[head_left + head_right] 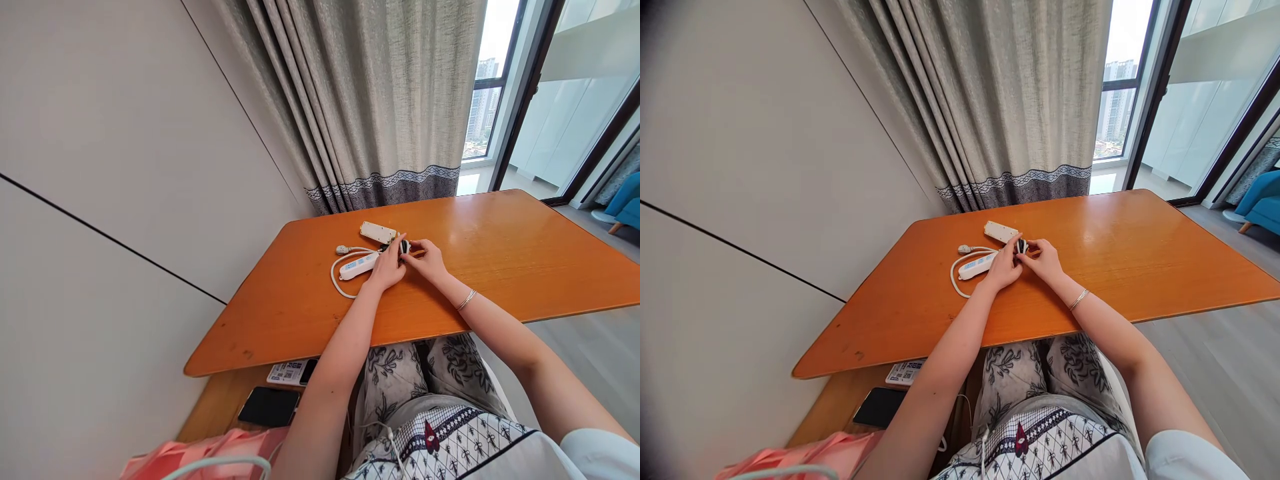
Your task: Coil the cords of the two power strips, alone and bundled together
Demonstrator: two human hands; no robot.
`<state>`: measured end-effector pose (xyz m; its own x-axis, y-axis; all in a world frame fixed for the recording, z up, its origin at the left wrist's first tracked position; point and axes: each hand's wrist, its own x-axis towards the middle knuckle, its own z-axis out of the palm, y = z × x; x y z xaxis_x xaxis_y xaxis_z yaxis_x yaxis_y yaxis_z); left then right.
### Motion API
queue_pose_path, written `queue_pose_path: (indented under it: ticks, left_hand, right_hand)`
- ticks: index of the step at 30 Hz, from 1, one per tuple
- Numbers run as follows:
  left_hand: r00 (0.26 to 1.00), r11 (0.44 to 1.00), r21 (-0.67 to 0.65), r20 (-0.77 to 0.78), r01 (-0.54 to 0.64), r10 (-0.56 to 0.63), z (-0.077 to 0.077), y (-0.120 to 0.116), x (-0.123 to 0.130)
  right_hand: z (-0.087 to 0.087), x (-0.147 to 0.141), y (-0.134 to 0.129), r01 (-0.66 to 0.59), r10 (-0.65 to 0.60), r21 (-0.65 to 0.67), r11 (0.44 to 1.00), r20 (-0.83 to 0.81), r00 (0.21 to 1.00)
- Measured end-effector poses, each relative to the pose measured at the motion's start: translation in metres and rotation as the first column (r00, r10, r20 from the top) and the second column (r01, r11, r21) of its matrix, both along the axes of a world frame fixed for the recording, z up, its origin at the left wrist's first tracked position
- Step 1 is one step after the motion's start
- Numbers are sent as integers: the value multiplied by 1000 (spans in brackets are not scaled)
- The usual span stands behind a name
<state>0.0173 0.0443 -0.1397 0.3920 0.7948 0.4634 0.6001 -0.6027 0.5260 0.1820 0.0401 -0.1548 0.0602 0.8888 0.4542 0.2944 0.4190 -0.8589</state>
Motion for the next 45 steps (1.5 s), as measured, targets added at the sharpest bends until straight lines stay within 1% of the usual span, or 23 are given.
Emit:
queue_pose_path:
  ticks: [3, 7, 11, 14, 16, 18, 22, 24, 29, 32, 35, 38, 40, 41, 45]
  left_hand:
    - [999, 999, 31, -35, 37, -36, -5, 2, 2]
    - [995, 995, 53, -66, 83, -79, -11, 5, 3]
    - [992, 991, 64, -51, 116, -112, -13, 7, 4]
    - [994, 993, 50, -24, 109, -108, -14, 9, 5]
    - [996, 995, 40, -4, 94, -94, -13, 9, 5]
    - [997, 997, 21, 16, 73, -73, -13, 9, 5]
    - [996, 999, -36, 76, 39, -36, -13, 10, 5]
    - [992, 998, -54, 122, 38, -32, -14, 11, 5]
    - [964, 994, -106, 263, 2, 27, -17, 15, 6]
    - [900, 987, -160, 433, 14, 57, -17, 17, 6]
    - [815, 981, -190, 573, 38, 79, -14, 21, 4]
    - [728, 974, -206, 681, 90, 77, -10, 23, -1]
    - [696, 964, -224, 715, 140, 65, -7, 23, -4]
    - [700, 958, -234, 712, 164, 54, -6, 22, -4]
    - [769, 929, -268, 638, 257, -29, -6, 15, 3]
  right_hand:
    - [-1, -1, 0, 47, -49, 18, 999, 128, 991]
    - [1, 0, 0, 146, -142, 3, 989, 261, 955]
    - [3, 2, 1, 182, -174, 3, 983, 311, 934]
    - [5, 3, 3, 186, -176, 3, 983, 326, 929]
    - [5, 3, 5, 188, -172, -21, 982, 324, 930]
    - [5, 4, 7, 180, -157, -54, 982, 290, 944]
    - [1, 5, 11, 98, -88, -136, 986, 78, 993]
    - [-2, 5, 13, 44, -45, -154, 987, -5, 999]
    - [-8, 2, 18, -87, 68, -148, 985, -124, 990]
    - [-11, 4, 23, -115, 81, -169, 979, -199, 977]
    - [-14, 11, 30, -107, 47, -213, 971, -269, 962]
    - [-17, 20, 37, -107, 11, -265, 958, -338, 941]
    - [-19, 25, 41, -113, -12, -299, 948, -386, 922]
    - [-19, 27, 43, -118, -23, -314, 942, -410, 912]
    - [-17, 32, 45, -156, -36, -340, 927, -494, 869]
